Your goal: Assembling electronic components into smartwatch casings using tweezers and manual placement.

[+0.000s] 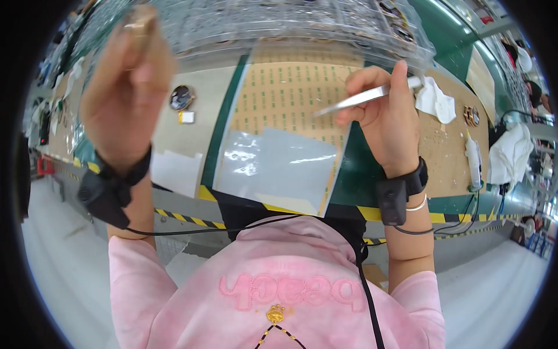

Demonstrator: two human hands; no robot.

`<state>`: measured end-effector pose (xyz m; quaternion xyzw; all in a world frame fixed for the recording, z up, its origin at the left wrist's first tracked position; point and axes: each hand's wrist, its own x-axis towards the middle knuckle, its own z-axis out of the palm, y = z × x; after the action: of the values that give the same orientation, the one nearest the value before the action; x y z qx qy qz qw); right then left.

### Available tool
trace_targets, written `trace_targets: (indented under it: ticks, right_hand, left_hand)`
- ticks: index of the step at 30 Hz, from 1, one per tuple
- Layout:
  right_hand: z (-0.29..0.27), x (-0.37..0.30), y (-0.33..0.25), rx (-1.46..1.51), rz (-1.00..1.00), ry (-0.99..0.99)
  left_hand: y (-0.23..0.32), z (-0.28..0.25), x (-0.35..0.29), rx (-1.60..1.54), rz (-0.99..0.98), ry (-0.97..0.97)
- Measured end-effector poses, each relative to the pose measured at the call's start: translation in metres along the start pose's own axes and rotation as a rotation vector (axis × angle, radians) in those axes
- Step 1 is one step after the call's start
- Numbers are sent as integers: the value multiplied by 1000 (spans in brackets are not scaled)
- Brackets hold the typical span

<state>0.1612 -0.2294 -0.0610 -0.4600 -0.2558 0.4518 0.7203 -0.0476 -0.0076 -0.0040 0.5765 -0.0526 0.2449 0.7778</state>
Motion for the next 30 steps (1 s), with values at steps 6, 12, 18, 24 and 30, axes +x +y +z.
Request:
trace_targets:
  ticks: [6,12,18,24,30]
  right_hand:
    - [19,-4,13,-265,-93,-186]
    - [73,-7,8,-322,230,-208]
    - [113,-3,39,-329,297,-177]
    - [137,0,65,-375,298,-213]
    - [155,1,79,-455,364,-177]
  left_hand:
    - [31,-20,-86,78,-128,378]
    - [-3,-15,-166,259,-236,783]
    - [-20,22,-158,302,-357,696]
    - [-22,38,-156,136,-406,621]
    - [-9,18,-189,152,-263,740]
